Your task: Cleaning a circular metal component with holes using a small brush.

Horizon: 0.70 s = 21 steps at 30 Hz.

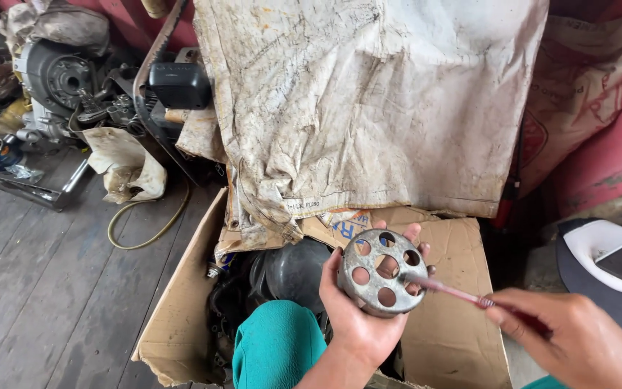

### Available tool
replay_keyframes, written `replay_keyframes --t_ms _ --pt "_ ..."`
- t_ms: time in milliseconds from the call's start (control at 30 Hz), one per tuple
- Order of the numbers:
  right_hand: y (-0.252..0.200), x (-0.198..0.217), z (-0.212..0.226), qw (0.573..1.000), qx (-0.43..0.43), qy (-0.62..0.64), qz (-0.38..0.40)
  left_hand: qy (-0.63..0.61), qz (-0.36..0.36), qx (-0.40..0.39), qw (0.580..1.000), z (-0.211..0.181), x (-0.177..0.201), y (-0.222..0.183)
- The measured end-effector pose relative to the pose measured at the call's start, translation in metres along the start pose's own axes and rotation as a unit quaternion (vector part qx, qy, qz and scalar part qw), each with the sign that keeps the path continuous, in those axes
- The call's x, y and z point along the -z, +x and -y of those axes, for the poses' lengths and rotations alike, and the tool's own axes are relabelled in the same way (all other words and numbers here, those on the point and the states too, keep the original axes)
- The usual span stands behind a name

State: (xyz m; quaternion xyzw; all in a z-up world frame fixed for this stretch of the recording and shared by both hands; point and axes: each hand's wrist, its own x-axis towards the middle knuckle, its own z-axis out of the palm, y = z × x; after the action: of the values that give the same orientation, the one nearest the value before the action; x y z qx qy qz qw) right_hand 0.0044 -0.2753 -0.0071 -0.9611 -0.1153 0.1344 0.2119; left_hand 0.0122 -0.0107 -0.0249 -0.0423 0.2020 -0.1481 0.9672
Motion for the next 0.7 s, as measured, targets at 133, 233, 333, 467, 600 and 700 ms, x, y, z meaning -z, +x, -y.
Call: replay_keyframes --t_ms 133,233,333,467,600,700 --pt "-0.002 -0.003 -0.002 0.996 -0.026 0.004 0.08 0.004 0.006 0.005 1.0 -0.002 0.0 -0.001" --pt "-0.001 0.001 0.0 0.998 -0.055 -0.039 -0.02 -0.008 -0.008 0.009 1.0 -0.003 0.001 -0.001" --pt "0.0 -0.002 0.002 0.999 0.017 -0.005 -0.029 -0.02 0.023 0.015 0.999 -0.003 0.003 0.0" --pt "0.0 0.004 0.012 0.999 -0.033 0.0 0.015 -0.011 -0.03 0.006 0.999 -0.004 -0.008 -0.006" --pt "0.003 0.008 0.025 0.998 -0.054 -0.014 -0.03 -0.003 -0.018 0.002 1.0 -0.006 -0.007 -0.006" --pt "-0.006 0.005 0.025 0.997 -0.004 0.045 0.059 -0.025 -0.032 0.016 0.999 -0.005 -0.008 -0.007"
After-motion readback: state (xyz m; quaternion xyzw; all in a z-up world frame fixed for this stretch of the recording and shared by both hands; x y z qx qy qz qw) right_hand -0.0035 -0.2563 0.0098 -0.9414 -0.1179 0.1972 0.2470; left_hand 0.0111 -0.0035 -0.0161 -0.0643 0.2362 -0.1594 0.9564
